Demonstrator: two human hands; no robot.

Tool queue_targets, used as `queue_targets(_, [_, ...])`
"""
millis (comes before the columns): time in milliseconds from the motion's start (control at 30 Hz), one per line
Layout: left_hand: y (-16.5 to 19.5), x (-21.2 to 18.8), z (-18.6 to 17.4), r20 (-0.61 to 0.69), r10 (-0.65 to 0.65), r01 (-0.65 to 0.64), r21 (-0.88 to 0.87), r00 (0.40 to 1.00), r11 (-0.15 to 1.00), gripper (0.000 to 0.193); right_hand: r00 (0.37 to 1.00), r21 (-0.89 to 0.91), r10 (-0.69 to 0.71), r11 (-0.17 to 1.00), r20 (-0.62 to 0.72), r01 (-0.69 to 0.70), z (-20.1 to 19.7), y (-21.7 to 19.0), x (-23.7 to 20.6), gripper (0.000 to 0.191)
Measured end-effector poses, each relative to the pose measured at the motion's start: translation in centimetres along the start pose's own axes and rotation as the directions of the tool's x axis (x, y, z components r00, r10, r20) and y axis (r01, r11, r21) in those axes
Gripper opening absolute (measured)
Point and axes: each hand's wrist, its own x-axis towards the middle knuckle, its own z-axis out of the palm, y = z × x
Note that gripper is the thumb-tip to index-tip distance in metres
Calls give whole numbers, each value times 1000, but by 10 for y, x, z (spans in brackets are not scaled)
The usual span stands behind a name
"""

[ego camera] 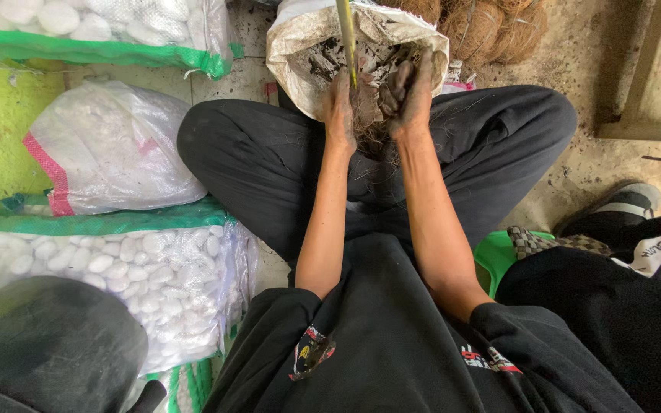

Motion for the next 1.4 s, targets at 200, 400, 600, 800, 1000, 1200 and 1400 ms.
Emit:
queue_targets(200, [1,-6,4,18,-39,39,12,999,999,62,985,-152,-107,985,-137,86,0,7,-3,54])
queue_targets(400, [0,-7,5,-14,-164,163,-67,986,984,55,957,-214,-242,938,158,272,15,-10,-20,33])
queue_targets(600, [-13,-4,16,-6,116,-112,199,993,974,50,659,-666,-600,263,453,698,26,6,-21,48])
queue_targets(800, [-12,-2,22,-39,32,-32,8,999,999,48,824,-521,-393,640,409,564,22,21,-19,61])
queue_targets(1000, [-5,-6,25,-36,70,-65,130,997,989,49,710,-747,-534,200,459,634,12,19,-11,46])
queue_targets(1200, [-6,-8,28,-16,31,-30,16,999,999,32,673,-797,-599,91,435,597,17,22,-8,58])
queue_targets(1400, [-10,-3,31,-202,119,-73,222,972,972,21,742,-560,-647,555,174,616,15,25,-2,72])
